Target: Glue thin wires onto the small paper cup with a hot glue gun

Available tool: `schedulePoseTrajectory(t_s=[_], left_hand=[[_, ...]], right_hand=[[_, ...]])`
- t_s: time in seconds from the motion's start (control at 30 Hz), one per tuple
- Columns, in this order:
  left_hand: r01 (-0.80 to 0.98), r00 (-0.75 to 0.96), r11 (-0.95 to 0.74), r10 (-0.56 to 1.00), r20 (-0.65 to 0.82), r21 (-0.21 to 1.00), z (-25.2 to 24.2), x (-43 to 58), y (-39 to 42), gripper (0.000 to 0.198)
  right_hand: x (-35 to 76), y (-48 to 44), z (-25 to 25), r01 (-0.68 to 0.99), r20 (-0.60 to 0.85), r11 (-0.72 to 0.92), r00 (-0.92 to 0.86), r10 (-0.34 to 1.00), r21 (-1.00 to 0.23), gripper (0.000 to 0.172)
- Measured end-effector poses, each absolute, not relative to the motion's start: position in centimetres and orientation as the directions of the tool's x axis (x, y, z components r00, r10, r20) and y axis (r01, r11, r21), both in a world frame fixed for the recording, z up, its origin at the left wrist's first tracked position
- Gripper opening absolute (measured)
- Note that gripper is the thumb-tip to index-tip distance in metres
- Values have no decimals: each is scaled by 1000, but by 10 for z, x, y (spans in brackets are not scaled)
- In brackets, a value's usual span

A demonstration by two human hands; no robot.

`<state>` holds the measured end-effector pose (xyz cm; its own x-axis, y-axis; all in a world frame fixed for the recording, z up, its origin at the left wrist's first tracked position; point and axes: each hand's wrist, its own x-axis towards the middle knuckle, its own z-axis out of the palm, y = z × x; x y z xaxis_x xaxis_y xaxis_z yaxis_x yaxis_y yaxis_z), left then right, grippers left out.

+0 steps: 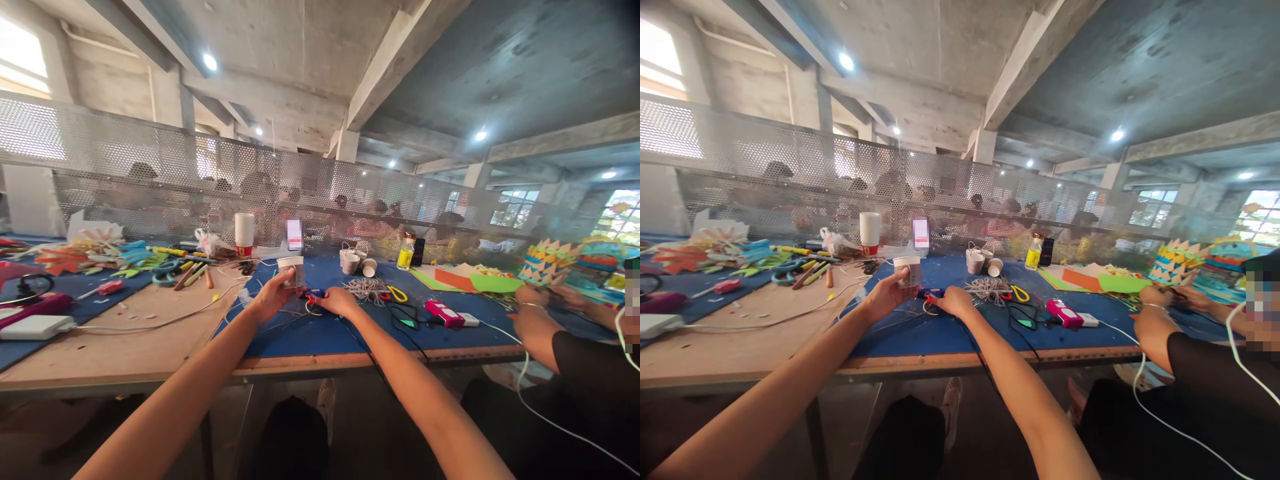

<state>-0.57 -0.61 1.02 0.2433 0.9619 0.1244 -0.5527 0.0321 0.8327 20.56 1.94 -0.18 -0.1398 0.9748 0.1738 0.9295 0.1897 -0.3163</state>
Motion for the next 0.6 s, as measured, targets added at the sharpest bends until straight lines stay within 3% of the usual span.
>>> schedulePoseTrajectory(t_s=[0.13,0.33,0.5,0.6], left_hand=[[-548,246,-9,954,171,836,8,-7,-4,30],[-501,219,-72,953,207,862,8,-5,-3,36],[-482,204,-59,963,178,874,7,-5,-2,35],[-483,208,-49,964,169,874,5,-6,0,34]], right_hand=[[205,21,-6,904,225,147,-59,973,-401,56],[213,27,-3,715,393,179,143,908,-676,27],[216,28,-2,600,466,302,137,874,-741,32],[214,23,-1,413,540,447,142,829,-794,37]])
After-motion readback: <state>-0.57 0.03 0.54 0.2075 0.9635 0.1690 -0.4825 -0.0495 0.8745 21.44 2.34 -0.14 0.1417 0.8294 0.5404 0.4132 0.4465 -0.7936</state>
